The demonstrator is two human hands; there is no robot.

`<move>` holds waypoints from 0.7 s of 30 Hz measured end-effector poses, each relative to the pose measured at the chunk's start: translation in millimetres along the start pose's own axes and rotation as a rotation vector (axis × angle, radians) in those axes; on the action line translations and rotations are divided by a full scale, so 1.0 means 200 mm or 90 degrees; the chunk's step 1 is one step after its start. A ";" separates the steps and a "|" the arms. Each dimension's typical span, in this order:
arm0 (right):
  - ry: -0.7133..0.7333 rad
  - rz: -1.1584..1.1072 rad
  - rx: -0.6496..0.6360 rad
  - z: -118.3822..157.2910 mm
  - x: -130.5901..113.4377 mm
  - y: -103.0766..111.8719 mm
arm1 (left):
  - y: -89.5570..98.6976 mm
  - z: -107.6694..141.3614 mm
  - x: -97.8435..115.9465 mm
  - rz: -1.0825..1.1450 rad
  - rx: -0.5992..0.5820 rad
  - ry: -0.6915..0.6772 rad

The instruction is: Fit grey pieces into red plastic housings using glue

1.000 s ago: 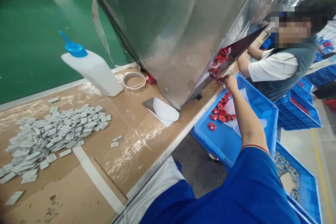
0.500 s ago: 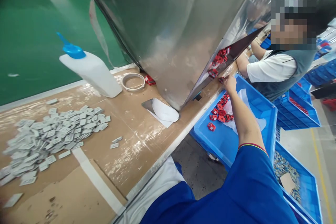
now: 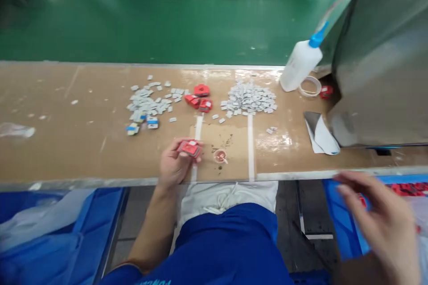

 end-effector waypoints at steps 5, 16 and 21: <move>0.211 -0.169 -0.312 0.18 -0.47 -0.70 | -0.03 0.04 -0.02 0.107 -0.045 0.005; 0.328 -0.181 -0.304 0.09 -0.72 -0.95 | -0.04 0.09 -0.03 0.094 -0.051 0.016; 0.361 -0.206 -0.191 0.06 -0.70 -1.00 | -0.03 0.10 -0.06 0.069 -0.047 -0.032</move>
Point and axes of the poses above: each hand's wrist, its own z-axis away from the middle knuckle, its own y-axis out of the back of the hand, x = y × z, the point moved 1 cm from there along -z, towards the middle knuckle, and after that the axes turned 14 degrees about -y, right-handed, at the moved point
